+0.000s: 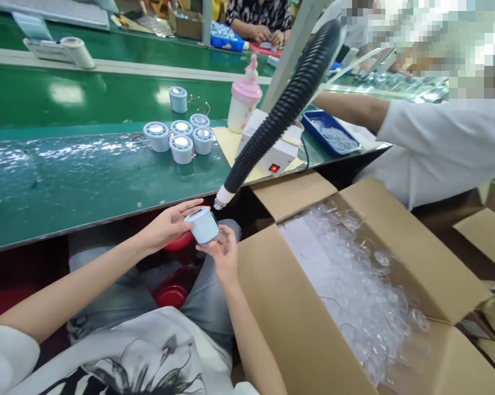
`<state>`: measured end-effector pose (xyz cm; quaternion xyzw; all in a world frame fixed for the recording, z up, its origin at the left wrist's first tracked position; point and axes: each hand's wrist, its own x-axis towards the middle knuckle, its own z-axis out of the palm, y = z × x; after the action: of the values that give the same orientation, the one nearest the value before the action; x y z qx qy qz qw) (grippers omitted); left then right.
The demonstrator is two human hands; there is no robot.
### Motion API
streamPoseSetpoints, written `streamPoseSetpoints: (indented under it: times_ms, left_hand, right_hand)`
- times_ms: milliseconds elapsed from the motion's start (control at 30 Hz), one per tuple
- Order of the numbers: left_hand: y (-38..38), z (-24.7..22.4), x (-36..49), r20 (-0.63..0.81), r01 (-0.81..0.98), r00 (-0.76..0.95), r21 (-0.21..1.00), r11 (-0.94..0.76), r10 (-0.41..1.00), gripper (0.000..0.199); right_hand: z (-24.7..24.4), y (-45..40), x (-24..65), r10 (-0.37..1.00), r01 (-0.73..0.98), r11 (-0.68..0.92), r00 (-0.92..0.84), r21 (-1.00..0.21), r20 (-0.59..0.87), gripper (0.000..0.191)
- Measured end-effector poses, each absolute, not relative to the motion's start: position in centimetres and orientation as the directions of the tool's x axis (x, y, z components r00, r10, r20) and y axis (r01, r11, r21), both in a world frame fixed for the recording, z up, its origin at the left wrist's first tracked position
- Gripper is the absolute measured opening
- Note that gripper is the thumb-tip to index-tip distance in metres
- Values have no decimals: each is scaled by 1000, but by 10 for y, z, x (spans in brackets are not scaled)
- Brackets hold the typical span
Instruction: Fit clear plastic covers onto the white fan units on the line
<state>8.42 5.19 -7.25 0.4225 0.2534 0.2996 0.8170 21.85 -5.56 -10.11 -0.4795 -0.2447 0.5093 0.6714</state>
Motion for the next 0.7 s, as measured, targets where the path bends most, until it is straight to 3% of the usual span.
streamPoseSetpoints:
  times_ms: [233,400,500,567,700]
  left_hand:
    - [70,-71,112,-198,-309,684,793,525,702,69]
    - [69,-66,100,-205,-307,660,805,509,723,66]
    - [61,-62,83,-144,-244,701,871,425,698,69]
    - [51,-55,68,-75,-166,764,937,307,641,70]
    - [28,-39,43,9,-55,859,996,74,511,73]
  right_hand:
    - [-113,-34,218,877,-416,124,471,-901,-97,58]
    - [-112,-32,219,904,-376,124,425,-918,-51,56]
    - [-103,-42,224,935,-334,112,354,-936,-14,53]
    - [-92,-54,229,965,-223,129,251,-966,71,50]
    - [-64,-78,242,953,191,297,-6,-936,302,43]
